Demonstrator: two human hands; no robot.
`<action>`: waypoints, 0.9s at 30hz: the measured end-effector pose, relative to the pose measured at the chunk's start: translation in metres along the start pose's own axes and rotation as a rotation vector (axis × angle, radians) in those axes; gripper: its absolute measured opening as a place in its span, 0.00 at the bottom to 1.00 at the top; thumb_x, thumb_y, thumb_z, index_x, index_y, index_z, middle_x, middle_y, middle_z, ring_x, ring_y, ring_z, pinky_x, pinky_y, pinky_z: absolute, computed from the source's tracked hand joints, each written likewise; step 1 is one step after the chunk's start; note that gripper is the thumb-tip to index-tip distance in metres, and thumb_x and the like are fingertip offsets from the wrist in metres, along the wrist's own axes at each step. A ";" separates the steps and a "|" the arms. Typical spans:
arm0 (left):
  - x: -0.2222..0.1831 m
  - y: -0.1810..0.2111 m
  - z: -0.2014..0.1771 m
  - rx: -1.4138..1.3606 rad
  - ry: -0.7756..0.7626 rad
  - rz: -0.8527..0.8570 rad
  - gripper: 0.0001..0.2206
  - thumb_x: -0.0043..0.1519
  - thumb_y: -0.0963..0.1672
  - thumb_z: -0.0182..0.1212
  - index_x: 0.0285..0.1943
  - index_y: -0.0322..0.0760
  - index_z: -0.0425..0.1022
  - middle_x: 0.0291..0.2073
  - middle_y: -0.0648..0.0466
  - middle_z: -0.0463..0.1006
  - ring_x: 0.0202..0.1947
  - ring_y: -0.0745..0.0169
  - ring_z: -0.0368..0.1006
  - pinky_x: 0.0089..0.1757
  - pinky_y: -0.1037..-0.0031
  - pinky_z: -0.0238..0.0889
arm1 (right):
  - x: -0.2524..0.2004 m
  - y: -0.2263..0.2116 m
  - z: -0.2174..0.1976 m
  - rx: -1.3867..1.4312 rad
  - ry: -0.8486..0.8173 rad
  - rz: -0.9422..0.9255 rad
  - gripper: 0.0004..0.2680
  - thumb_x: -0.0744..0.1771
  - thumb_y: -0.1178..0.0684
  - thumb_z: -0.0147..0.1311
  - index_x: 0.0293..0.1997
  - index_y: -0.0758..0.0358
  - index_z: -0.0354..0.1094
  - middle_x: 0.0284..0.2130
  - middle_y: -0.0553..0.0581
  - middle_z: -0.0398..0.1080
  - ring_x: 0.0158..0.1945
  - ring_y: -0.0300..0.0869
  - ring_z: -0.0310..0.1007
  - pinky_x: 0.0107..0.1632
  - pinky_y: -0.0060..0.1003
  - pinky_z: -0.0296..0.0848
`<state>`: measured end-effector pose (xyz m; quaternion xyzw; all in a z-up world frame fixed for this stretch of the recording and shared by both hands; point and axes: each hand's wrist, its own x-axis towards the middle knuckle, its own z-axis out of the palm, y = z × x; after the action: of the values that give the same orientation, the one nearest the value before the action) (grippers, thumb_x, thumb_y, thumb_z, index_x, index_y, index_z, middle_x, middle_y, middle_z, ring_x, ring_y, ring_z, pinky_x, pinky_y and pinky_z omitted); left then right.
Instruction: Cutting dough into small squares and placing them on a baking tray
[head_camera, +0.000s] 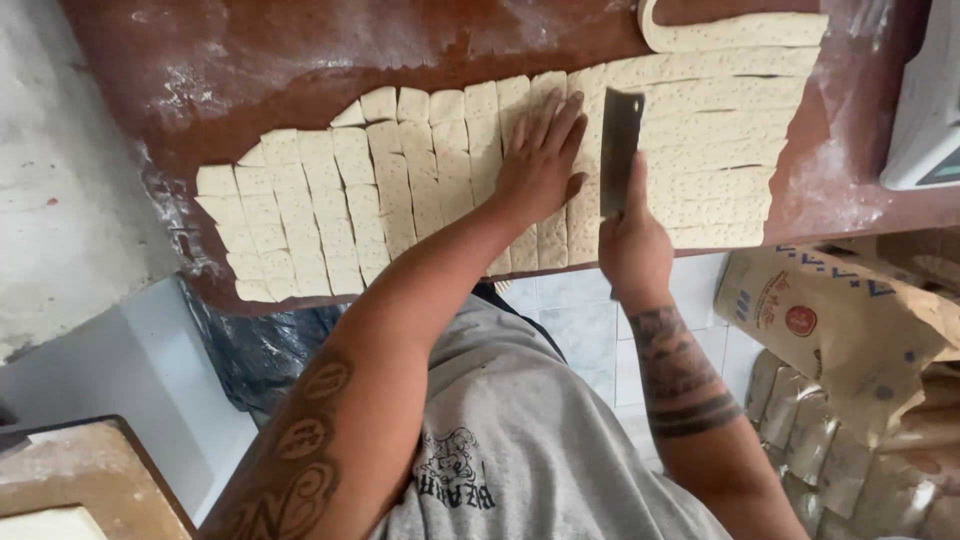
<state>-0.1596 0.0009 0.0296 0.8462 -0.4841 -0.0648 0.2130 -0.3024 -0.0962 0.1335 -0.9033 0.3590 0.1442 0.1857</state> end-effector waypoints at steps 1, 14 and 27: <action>0.003 -0.008 0.005 0.000 -0.002 -0.002 0.32 0.67 0.54 0.65 0.75 0.35 0.62 0.79 0.49 0.43 0.79 0.42 0.38 0.66 0.39 0.51 | 0.023 -0.013 -0.007 0.000 -0.003 -0.001 0.32 0.67 0.57 0.43 0.81 0.47 0.29 0.24 0.67 0.72 0.24 0.65 0.68 0.28 0.59 0.63; 0.011 -0.016 0.001 0.027 -0.057 0.052 0.36 0.68 0.59 0.61 0.80 0.44 0.55 0.79 0.53 0.43 0.78 0.41 0.32 0.69 0.37 0.41 | 0.017 -0.028 -0.023 -0.064 -0.252 0.059 0.34 0.68 0.58 0.44 0.80 0.49 0.18 0.27 0.71 0.73 0.27 0.64 0.73 0.30 0.58 0.70; -0.082 0.073 0.018 0.188 -0.222 0.047 0.45 0.64 0.65 0.53 0.82 0.37 0.48 0.80 0.45 0.43 0.78 0.38 0.33 0.67 0.29 0.38 | -0.080 0.041 0.038 -0.223 -0.183 0.015 0.35 0.68 0.52 0.44 0.81 0.43 0.17 0.33 0.63 0.75 0.37 0.62 0.80 0.38 0.56 0.80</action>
<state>-0.2660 0.0326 0.0366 0.8385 -0.5283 -0.1073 0.0791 -0.3921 -0.0596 0.1214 -0.8986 0.3292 0.2663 0.1148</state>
